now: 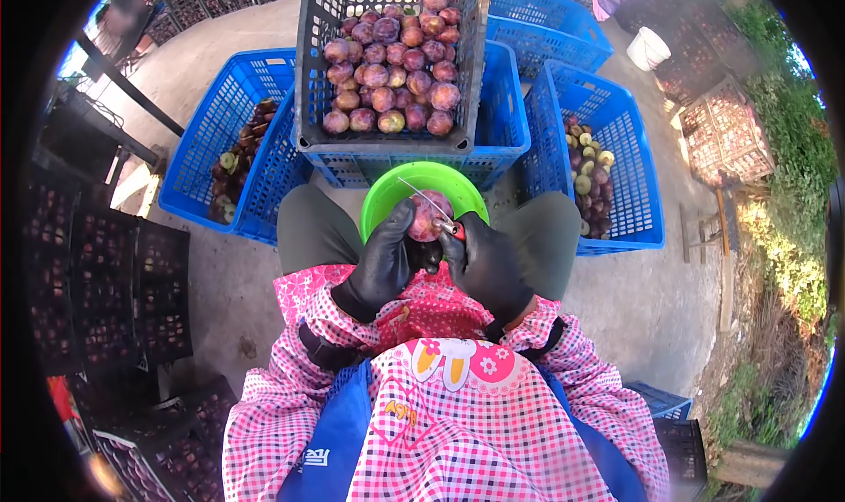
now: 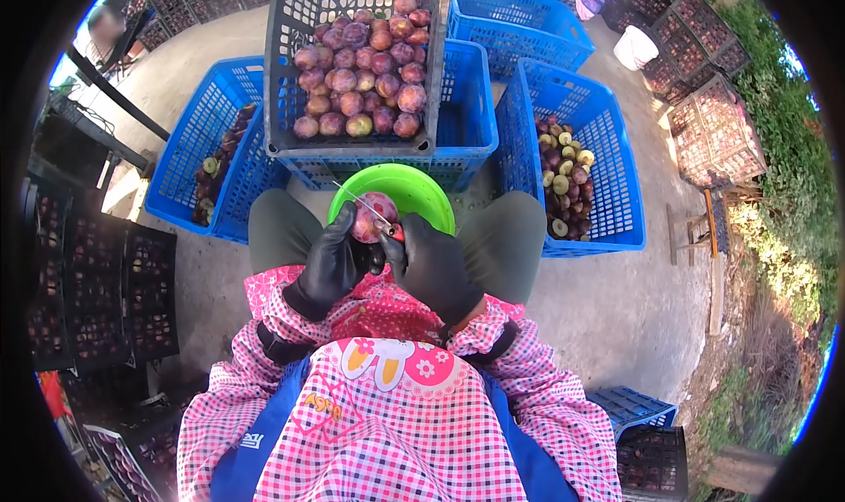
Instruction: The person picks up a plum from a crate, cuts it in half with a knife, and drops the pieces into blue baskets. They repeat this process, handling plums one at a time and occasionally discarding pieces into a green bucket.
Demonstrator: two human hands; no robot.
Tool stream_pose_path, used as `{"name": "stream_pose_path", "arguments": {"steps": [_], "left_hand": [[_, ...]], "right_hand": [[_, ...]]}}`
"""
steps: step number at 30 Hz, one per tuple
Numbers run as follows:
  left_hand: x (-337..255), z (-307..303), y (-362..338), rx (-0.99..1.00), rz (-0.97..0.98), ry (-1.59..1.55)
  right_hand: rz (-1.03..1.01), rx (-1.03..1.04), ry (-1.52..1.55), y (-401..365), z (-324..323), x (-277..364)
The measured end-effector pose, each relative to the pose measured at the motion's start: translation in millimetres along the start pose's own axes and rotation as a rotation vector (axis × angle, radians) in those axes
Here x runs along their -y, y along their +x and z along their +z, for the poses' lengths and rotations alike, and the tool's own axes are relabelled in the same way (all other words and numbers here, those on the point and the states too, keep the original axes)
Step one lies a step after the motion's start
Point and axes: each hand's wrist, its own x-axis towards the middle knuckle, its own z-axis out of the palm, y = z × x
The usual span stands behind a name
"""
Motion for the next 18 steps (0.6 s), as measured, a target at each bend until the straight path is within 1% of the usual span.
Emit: {"name": "stream_pose_path", "arguments": {"steps": [1,3,4,6,8,10,11,12,13,14,15,17,18], "left_hand": [[-2,3,0,-0.001,-0.001,-0.001],[-4,9,-1,0.039,0.036,0.153],[-3,10,-2,0.038,0.033,0.152],[-4,10,-1,-0.094,0.067,0.385],[-9,-1,4,-0.077,0.051,0.405],[-4,-10,1,-0.083,0.020,0.431],[-1,-12,8,-0.114,0.130,0.463],[1,-13,9,-0.148,0.233,0.484],[-9,-17,6,-0.079,0.158,0.378],[-13,-14,7,-0.105,0.169,0.357],[-14,-15,10,-0.075,0.200,0.375],[-11,-22,9,-0.048,0.216,0.385],[-11,-26,9,-0.049,0.201,0.425]], "right_hand": [[-0.006,-0.027,-0.015,0,2,1],[0.000,-0.041,-0.032,-1,7,-3],[-0.002,-0.058,-0.050,-1,10,-5],[0.013,-0.064,-0.077,-6,14,-4],[0.016,-0.064,-0.107,-2,11,-8],[0.246,0.205,0.488,0,5,-14],[0.415,0.444,1.046,-6,1,-31],[0.316,0.571,1.449,-11,-16,-18],[0.370,0.525,1.387,-10,-27,-10],[0.412,0.472,1.322,-9,-31,-7],[0.400,0.468,1.317,-5,-30,-7],[0.229,0.259,0.481,-6,-20,-6],[0.233,0.261,0.481,-7,-16,-7]]}}
